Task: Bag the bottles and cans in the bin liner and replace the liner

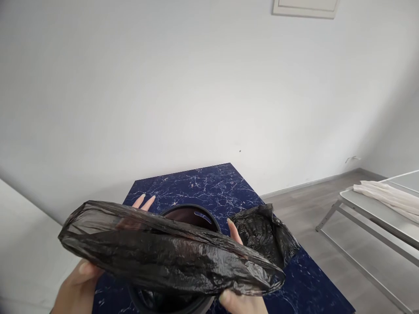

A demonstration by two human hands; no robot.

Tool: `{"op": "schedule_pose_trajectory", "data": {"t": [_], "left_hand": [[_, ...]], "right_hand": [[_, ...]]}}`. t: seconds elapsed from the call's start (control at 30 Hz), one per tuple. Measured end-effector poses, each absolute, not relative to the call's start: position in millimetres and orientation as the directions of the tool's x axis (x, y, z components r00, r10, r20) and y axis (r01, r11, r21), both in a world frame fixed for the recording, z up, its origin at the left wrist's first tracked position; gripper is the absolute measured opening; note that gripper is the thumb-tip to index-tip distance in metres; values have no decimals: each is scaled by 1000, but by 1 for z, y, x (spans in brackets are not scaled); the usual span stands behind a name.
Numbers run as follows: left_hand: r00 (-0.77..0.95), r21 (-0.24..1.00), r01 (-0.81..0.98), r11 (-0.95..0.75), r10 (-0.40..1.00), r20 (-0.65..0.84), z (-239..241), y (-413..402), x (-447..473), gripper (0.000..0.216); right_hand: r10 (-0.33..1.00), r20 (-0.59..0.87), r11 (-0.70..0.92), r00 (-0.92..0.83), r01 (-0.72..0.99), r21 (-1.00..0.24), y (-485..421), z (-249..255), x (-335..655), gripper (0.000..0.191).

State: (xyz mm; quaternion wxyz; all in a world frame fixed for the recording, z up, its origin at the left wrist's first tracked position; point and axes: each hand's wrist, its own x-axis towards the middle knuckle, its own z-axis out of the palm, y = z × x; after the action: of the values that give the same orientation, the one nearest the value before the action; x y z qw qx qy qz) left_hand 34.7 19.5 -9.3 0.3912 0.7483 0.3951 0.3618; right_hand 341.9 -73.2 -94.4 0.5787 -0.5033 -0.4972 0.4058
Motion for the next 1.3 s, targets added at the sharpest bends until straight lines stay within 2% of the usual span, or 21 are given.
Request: {"op": "schedule_pose_trajectory", "data": {"t": [0.07, 0.13, 0.2, 0.27, 0.4, 0.5, 0.63, 0.7, 0.77, 0.83, 0.87, 0.97, 1.03, 1.17, 1.3], "left_hand": [[504, 887, 274, -371, 841, 196, 8, 25, 38, 115], [503, 896, 317, -310, 856, 118, 19, 30, 40, 91], [422, 914, 334, -232, 903, 75, 20, 32, 42, 73], [305, 943, 284, -172, 949, 81, 15, 33, 45, 62], [128, 995, 9, -95, 987, 93, 6, 37, 57, 62], [183, 947, -296, -127, 965, 187, 9, 42, 69, 59], [176, 811, -563, -157, 937, 303, 8, 44, 78, 20], [255, 743, -649, -162, 874, 414, 5, 45, 79, 21], [396, 712, -683, -165, 735, 550, 3, 45, 79, 26], [515, 756, -628, -183, 630, 581, 3, 43, 79, 29], [553, 803, -559, -205, 630, 546, 4, 42, 78, 30], [561, 922, -258, -289, 732, 387, 6, 36, 74, 33], [510, 935, -47, -353, 796, 326, 7, 33, 69, 35], [419, 825, 336, -454, 857, 301, 6, 31, 62, 20], [426, 689, 515, -509, 850, 309, 6, 31, 61, 25]], "right_hand": [[967, 168, 178, 190, -37, -983, -65, -78, 341, 88], [974, 125, 140, 190, -68, -988, -59, -61, 339, 75], [980, 107, 121, 168, -80, -989, -54, -48, 338, 60], [983, 131, 148, 127, -131, -980, -46, -42, 338, 56], [985, 158, 175, 76, -425, -888, -22, -42, 345, 52], [975, 200, 217, 95, -586, -780, -1, -38, 350, 40], [962, 273, 195, 11, -726, -659, 20, -22, 347, 28], [947, 308, 146, -88, -736, -661, 26, -15, 340, 29], [926, 348, 148, -144, -710, -689, 32, -9, 330, 33], [916, 368, 183, -157, -654, -734, 39, -6, 320, 37], [917, 368, 205, -152, -613, -763, 44, -5, 315, 38], [919, 355, 237, -173, -477, -846, 64, -3, 305, 41], [921, 314, 204, -231, -398, -894, 77, -1, 301, 46], [943, 179, 107, -282, -251, -962, 82, 4, 299, 52], [953, 198, 177, -230, -109, -978, 62, 3, 303, 52]]}}
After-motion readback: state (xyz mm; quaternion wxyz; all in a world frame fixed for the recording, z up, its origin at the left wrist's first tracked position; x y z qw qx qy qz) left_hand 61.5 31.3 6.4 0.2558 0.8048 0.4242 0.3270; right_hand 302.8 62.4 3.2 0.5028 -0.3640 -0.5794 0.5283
